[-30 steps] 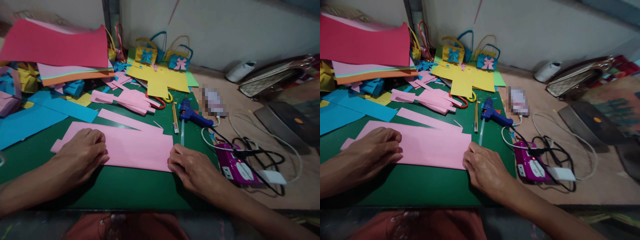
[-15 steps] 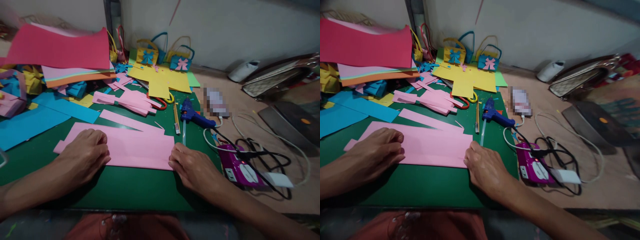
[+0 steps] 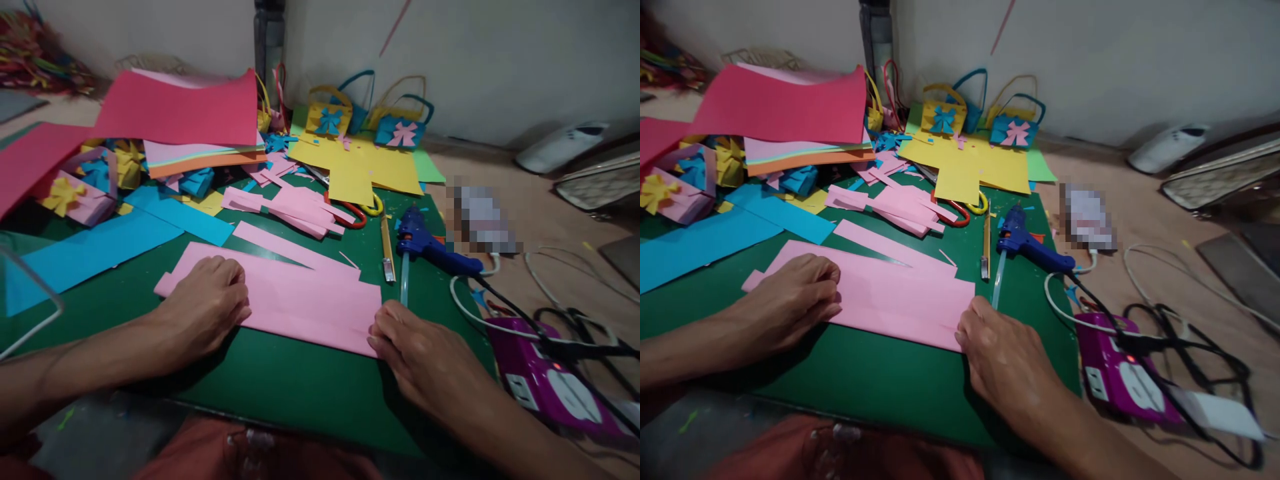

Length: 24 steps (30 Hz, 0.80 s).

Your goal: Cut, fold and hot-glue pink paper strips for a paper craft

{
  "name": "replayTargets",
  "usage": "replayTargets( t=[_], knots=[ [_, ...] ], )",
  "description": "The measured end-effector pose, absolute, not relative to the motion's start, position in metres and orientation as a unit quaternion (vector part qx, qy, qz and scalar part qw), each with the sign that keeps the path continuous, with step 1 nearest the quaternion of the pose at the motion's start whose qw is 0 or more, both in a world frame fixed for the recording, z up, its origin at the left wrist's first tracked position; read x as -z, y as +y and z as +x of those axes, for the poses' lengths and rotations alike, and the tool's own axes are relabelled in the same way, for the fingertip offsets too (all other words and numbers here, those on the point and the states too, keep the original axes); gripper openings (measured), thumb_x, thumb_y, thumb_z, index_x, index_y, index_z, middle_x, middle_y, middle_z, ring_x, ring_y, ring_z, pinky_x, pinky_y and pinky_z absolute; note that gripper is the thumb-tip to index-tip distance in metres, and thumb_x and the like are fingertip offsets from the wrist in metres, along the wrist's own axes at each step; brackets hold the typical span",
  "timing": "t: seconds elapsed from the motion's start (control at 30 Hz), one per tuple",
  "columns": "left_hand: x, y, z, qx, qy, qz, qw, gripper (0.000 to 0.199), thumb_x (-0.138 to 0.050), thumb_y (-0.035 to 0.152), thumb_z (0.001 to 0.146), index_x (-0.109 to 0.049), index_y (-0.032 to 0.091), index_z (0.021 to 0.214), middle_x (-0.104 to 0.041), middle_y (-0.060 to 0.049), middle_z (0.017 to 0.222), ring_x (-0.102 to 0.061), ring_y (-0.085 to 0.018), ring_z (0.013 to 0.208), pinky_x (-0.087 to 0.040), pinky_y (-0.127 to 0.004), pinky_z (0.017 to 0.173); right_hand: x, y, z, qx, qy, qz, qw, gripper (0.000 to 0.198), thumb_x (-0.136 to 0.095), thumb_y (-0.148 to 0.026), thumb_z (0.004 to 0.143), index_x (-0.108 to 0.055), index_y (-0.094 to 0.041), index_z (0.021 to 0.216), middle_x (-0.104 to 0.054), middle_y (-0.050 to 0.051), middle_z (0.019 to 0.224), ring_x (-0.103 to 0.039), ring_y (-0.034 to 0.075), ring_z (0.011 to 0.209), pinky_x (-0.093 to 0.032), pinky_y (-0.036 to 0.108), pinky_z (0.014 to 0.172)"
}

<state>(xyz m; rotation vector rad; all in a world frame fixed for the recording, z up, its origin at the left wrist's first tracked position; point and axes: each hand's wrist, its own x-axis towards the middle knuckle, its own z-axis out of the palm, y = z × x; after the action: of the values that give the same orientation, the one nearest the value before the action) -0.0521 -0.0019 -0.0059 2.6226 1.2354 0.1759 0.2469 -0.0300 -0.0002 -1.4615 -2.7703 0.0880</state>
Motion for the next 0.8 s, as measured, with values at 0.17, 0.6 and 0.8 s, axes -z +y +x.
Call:
replayTargets(
  t=[0.17, 0.6, 0.8],
  knots=[
    [0.006, -0.001, -0.051, -0.040, 0.427, 0.898, 0.100, 0.030, -0.038, 0.022, 0.089, -0.058, 0.014, 0.069, -0.052, -0.008, 0.077, -0.040, -0.018, 0.070, -0.033, -0.034, 0.063, 0.000, -0.030, 0.246, -0.028, -0.884, -0.467, 0.004, 0.026, -0.033, -0.016, 0.089, -0.045, -0.021, 0.067, -0.052, 0.002, 0.067, -0.051, 0.013, 0.051, -0.031, 0.025, 0.047],
    [0.013, -0.002, -0.051, -0.065, 0.443, 0.890, 0.084, 0.031, -0.037, 0.024, 0.090, -0.058, 0.015, 0.068, -0.051, -0.007, 0.076, -0.041, -0.019, 0.072, -0.031, -0.036, 0.066, -0.001, -0.030, 0.245, -0.044, -0.871, -0.489, -0.001, 0.023, -0.038, -0.016, 0.089, -0.047, -0.019, 0.068, -0.051, 0.002, 0.068, -0.050, 0.012, 0.052, -0.030, 0.026, 0.048],
    [0.011, -0.003, -0.055, -0.050, 0.427, 0.899, 0.087, 0.027, -0.039, 0.020, 0.091, -0.057, 0.017, 0.071, -0.051, -0.006, 0.079, -0.042, -0.020, 0.074, -0.034, -0.037, 0.069, -0.017, -0.032, 0.241, -0.146, -0.824, -0.546, -0.034, 0.017, -0.045, -0.016, 0.086, -0.048, -0.019, 0.070, -0.055, 0.003, 0.078, -0.052, 0.013, 0.063, -0.036, 0.025, 0.056]
  ],
)
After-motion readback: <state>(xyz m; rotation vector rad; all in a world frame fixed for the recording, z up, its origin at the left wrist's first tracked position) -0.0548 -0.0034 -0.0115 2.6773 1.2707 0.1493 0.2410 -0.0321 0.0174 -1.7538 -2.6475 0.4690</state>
